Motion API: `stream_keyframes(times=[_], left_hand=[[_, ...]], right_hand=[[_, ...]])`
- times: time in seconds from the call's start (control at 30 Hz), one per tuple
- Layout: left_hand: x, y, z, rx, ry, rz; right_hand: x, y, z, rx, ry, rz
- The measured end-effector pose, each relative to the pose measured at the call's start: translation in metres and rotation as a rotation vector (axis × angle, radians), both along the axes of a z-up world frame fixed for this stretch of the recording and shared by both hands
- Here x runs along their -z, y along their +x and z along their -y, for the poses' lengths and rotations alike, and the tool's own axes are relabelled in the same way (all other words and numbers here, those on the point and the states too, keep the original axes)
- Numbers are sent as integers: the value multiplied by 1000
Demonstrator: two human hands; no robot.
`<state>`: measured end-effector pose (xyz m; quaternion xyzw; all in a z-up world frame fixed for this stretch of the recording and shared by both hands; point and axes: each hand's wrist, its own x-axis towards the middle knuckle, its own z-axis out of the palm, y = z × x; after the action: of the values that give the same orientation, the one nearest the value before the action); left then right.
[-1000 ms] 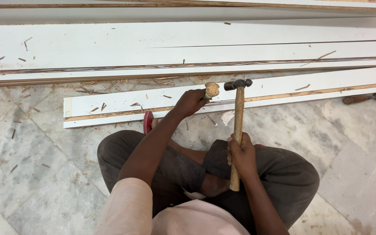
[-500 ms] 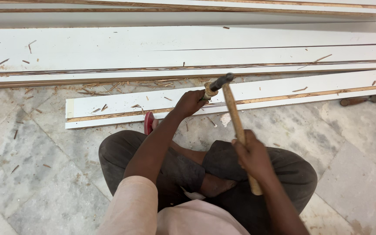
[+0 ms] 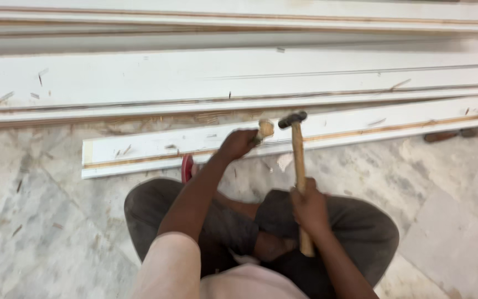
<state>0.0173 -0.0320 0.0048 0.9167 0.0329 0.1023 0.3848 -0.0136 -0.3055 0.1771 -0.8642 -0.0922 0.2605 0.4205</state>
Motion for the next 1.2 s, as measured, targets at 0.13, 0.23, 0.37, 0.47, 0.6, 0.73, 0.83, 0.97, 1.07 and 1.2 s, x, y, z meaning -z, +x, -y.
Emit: stream_keyframes(times=[0.13, 0.23, 0.37, 0.47, 0.6, 0.73, 0.83, 0.97, 1.07, 1.2], left_hand=[[6, 7, -7, 20, 10, -48], [5, 17, -9, 36, 16, -64], [-5, 27, -4, 85, 89, -137], [-9, 36, -1, 110, 161, -252], [-11, 32, -5, 105, 170, -280], [-17, 18, -17, 100, 140, -278], [-20, 16, -26, 40, 97, -288], [-21, 31, -17, 90, 318, -409], [-24, 35, -17, 116, 236, -354], [-21, 40, 2, 110, 215, -333]], right_hand=[[-63, 15, 22, 115, -28, 53], [-109, 11, 27, 168, 348, 267], [-120, 11, 18, 198, 593, 398], [-99, 8, 16, 270, 500, 272], [-54, 9, 20, 300, 321, 80], [-12, 9, 25, 256, 391, -25], [4, 10, 25, 264, 364, -90], [7, 10, 25, 257, 333, -102], [4, 10, 24, 263, 333, -106], [5, 12, 23, 263, 370, -95]])
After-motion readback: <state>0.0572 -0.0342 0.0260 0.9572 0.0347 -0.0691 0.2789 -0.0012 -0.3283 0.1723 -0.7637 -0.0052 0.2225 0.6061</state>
